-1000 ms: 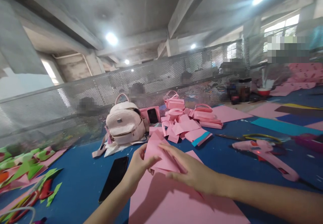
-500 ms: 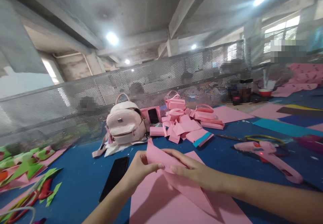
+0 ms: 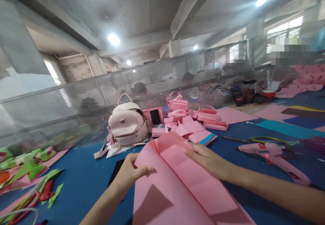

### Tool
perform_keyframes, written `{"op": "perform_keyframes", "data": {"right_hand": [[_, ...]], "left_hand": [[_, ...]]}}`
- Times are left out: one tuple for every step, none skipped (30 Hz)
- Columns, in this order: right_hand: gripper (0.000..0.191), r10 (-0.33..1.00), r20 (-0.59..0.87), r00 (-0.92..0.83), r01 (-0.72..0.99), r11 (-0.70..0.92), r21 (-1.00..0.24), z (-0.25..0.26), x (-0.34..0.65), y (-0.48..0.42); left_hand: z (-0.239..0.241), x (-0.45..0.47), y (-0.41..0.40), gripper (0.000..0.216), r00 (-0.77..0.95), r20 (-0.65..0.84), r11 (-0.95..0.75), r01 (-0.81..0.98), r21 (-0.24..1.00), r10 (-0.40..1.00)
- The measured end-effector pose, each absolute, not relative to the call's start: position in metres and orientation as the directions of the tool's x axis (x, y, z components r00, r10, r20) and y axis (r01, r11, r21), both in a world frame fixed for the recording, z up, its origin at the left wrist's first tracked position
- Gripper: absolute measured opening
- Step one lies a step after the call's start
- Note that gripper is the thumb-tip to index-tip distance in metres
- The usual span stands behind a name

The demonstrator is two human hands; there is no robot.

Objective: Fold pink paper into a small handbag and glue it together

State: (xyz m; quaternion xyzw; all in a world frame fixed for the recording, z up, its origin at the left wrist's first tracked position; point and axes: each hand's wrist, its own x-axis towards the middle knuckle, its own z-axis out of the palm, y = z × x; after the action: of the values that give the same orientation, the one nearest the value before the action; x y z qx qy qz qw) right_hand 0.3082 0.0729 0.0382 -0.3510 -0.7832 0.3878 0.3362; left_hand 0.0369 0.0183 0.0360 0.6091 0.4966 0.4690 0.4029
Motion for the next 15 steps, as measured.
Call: {"op": "perform_keyframes", "data": {"right_hand": [[0.060,0.841,0.254,-0.478,0.303,0.430,-0.851,0.038,0.313,0.077],[0.059,0.872,0.244,-0.424,0.325,0.398,-0.858,0.038,0.318,0.081],[0.058,0.901,0.228,-0.369,0.350,0.362,-0.864,0.038,0.323,0.085],[0.057,0.922,0.209,-0.327,0.363,0.326,-0.873,0.038,0.328,0.088],[0.056,0.934,0.184,-0.308,0.358,0.292,-0.887,0.038,0.333,0.090],[0.056,0.938,0.158,-0.307,0.340,0.264,-0.903,0.038,0.336,0.092],[0.055,0.936,0.134,-0.324,0.311,0.239,-0.920,0.037,0.339,0.093],[0.055,0.930,0.113,-0.350,0.277,0.218,-0.936,0.037,0.342,0.093],[0.055,0.922,0.097,-0.374,0.248,0.201,-0.948,0.037,0.343,0.093],[0.055,0.917,0.088,-0.390,0.227,0.188,-0.956,0.037,0.344,0.092],[0.055,0.913,0.085,-0.399,0.212,0.182,-0.960,0.036,0.345,0.092],[0.053,0.913,0.087,-0.398,0.206,0.181,-0.962,0.035,0.346,0.091],[0.053,0.919,0.091,-0.384,0.211,0.183,-0.960,0.034,0.346,0.091],[0.052,0.928,0.098,-0.360,0.224,0.188,-0.956,0.033,0.347,0.091],[0.052,0.936,0.110,-0.334,0.243,0.198,-0.950,0.032,0.348,0.092]], "left_hand": [[0.035,0.030,0.017,0.033,0.041,0.171,-0.176,0.227,0.958,0.984],[0.033,0.023,0.016,0.031,0.005,0.167,-0.164,0.215,0.963,0.986],[0.031,0.017,0.016,0.031,-0.035,0.154,-0.145,0.186,0.972,0.987],[0.030,0.012,0.015,0.032,-0.069,0.135,-0.124,0.154,0.980,0.988],[0.028,0.008,0.015,0.034,-0.094,0.115,-0.104,0.121,0.987,0.989],[0.027,0.004,0.014,0.036,-0.108,0.097,-0.087,0.095,0.992,0.989],[0.026,0.002,0.014,0.039,-0.113,0.085,-0.076,0.081,0.994,0.990],[0.025,0.001,0.014,0.040,-0.122,0.083,-0.074,0.075,0.994,0.989],[0.024,0.000,0.014,0.040,-0.135,0.084,-0.076,0.066,0.995,0.987],[0.023,0.000,0.014,0.040,-0.152,0.091,-0.083,0.059,0.995,0.984],[0.023,0.001,0.014,0.040,-0.172,0.100,-0.092,0.054,0.994,0.980],[0.023,0.001,0.015,0.040,-0.195,0.110,-0.102,0.051,0.993,0.975],[0.024,0.002,0.015,0.040,-0.217,0.123,-0.115,0.049,0.992,0.968],[0.024,0.003,0.015,0.039,-0.236,0.136,-0.128,0.049,0.991,0.962],[0.025,0.004,0.016,0.039,-0.251,0.150,-0.142,0.051,0.989,0.956]]}}
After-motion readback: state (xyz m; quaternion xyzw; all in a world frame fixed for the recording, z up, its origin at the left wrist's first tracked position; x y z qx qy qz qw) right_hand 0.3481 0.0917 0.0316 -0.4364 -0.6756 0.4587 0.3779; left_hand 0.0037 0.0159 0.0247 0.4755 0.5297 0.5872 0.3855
